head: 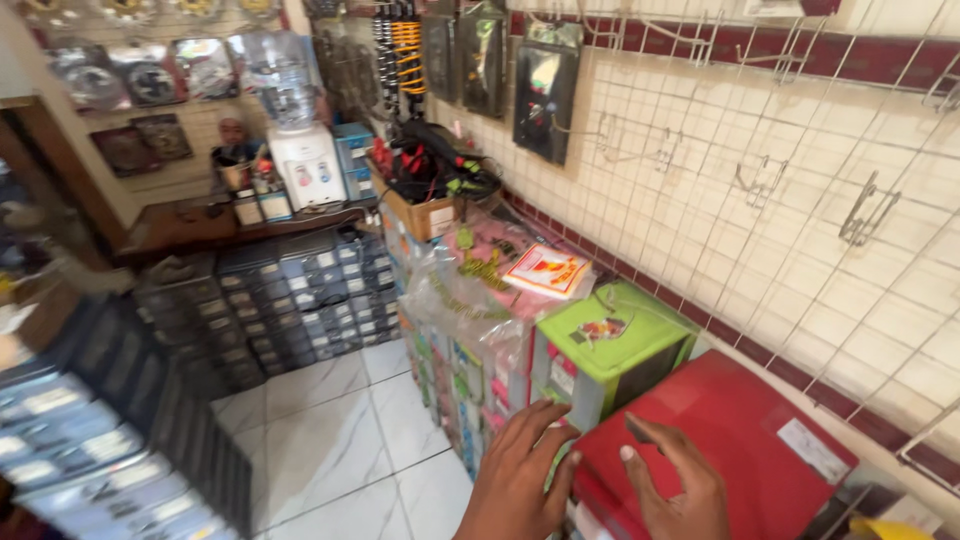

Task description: The person organizes motorcycle parts and accessories by taking packaged items from a wall rack, carrying them to a glass display counter, and arranging them alongside other items.

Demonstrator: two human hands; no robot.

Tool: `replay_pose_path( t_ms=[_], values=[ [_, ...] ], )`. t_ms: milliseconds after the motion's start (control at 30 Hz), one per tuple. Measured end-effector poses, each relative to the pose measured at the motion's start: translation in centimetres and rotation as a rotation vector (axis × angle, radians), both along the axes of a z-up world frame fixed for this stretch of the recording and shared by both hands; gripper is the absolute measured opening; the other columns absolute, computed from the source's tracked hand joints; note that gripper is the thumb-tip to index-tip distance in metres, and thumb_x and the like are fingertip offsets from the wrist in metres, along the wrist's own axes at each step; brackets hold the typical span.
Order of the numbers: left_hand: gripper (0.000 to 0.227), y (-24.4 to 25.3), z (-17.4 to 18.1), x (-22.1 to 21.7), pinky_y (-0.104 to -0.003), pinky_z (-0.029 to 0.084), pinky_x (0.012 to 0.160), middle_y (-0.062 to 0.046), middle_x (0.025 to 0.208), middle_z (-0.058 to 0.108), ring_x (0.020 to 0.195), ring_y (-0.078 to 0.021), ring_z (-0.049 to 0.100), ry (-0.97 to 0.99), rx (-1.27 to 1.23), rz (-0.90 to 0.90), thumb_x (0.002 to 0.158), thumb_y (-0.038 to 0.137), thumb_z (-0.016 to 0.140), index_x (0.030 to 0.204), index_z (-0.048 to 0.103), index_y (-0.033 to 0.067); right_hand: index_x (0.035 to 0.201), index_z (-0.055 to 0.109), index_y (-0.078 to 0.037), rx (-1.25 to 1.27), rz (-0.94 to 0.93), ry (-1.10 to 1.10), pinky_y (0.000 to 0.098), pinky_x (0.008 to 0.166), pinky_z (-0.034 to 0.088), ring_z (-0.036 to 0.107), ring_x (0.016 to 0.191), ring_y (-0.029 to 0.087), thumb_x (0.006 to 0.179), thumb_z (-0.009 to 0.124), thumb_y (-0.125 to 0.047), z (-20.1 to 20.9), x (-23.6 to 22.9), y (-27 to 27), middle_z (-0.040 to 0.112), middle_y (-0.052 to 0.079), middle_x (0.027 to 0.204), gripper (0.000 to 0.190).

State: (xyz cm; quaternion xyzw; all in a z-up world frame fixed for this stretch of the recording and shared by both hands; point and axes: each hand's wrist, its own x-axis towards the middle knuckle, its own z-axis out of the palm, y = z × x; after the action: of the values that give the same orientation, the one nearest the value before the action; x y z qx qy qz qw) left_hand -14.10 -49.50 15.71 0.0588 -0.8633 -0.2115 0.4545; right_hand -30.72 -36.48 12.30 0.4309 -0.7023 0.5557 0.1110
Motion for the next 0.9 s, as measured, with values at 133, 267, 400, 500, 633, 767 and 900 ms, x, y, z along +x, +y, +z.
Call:
replay_pose_path(
  t_ms=[133, 267, 400, 500, 633, 767, 900],
  values=[
    [0.028, -2.4, 2.3, -3.9, -0.05, 0.048, 0.11, -0.02, 0.135, 0.063, 0.133, -0.0407, 0.057, 0.069, -0.015, -0.125, 0.093, 0.008, 0.072, 0.119, 0.065, 0.0, 0.121, 0.073, -0.006, -0.012, -0.07, 0.014, 0.0334, 0.095, 0.055, 0.075, 0.105, 0.018, 0.083, 0.077, -0.009, 2.2, -1.7, -1.6, 0.078, 0.011, 0.111, 0.039],
    [0.023, -3.8, 4.9, -7.2, -0.049, 0.047, 0.11, -0.017, 0.134, 0.065, 0.132, -0.0401, 0.058, 0.104, -0.006, -0.21, 0.093, 0.009, 0.072, 0.115, 0.067, 0.0034, 0.122, 0.073, -0.006, -0.063, -0.089, 0.056, 0.0326, 0.095, 0.056, 0.074, 0.108, 0.018, 0.082, 0.076, -0.007, 3.7, -3.4, -2.4, 0.077, 0.011, 0.115, 0.04],
    [0.024, -5.9, 7.8, -10.7, -0.049, 0.046, 0.111, -0.017, 0.134, 0.066, 0.133, -0.0397, 0.059, 0.194, -0.025, -0.332, 0.093, 0.01, 0.071, 0.115, 0.068, 0.0036, 0.122, 0.072, -0.005, -0.061, -0.218, 0.154, 0.0316, 0.097, 0.055, 0.075, 0.106, 0.017, 0.079, 0.078, -0.008, 6.3, -5.3, -3.1, 0.078, 0.01, 0.111, 0.043],
    [0.025, -7.9, 9.6, -13.4, -0.046, 0.048, 0.111, -0.016, 0.136, 0.065, 0.131, -0.0379, 0.061, 0.197, 0.044, -0.444, 0.095, 0.012, 0.07, 0.118, 0.067, 0.0039, 0.125, 0.07, -0.003, -0.057, -0.304, 0.216, 0.033, 0.099, 0.053, 0.072, 0.11, 0.02, 0.083, 0.076, -0.007, 9.4, -5.4, -3.1, 0.076, 0.013, 0.115, 0.043],
    [0.025, -10.0, 12.9, -16.1, -0.044, 0.05, 0.111, -0.016, 0.14, 0.064, 0.133, -0.0361, 0.061, 0.229, 0.119, -0.575, 0.097, 0.017, 0.067, 0.119, 0.067, 0.0042, 0.123, 0.07, -0.003, -0.085, -0.437, 0.276, 0.0319, 0.093, 0.056, 0.074, 0.106, 0.019, 0.087, 0.075, -0.011, 14.8, -5.6, -5.0, 0.077, 0.012, 0.109, 0.037],
    [0.027, -13.2, 17.1, -19.4, -0.048, 0.046, 0.116, -0.017, 0.144, 0.062, 0.138, -0.0372, 0.058, 0.336, 0.014, -0.652, 0.102, 0.022, 0.064, 0.122, 0.067, 0.0037, 0.125, 0.07, -0.001, -0.105, -0.538, 0.317, 0.032, 0.092, 0.055, 0.073, 0.107, 0.019, 0.095, 0.071, -0.014, 20.2, -6.1, -7.0, 0.076, 0.012, 0.113, 0.033],
    [0.033, -16.1, 21.3, -21.4, -0.048, 0.047, 0.118, -0.016, 0.149, 0.058, 0.141, -0.0357, 0.056, 0.324, -0.045, -0.697, 0.104, 0.029, 0.061, 0.127, 0.065, 0.0053, 0.126, 0.071, -0.001, -0.159, -0.563, 0.428, 0.0278, 0.082, 0.056, 0.07, 0.094, 0.015, 0.101, 0.071, -0.018, 26.7, -9.1, -9.7, 0.075, 0.012, 0.109, 0.029]
  ],
)
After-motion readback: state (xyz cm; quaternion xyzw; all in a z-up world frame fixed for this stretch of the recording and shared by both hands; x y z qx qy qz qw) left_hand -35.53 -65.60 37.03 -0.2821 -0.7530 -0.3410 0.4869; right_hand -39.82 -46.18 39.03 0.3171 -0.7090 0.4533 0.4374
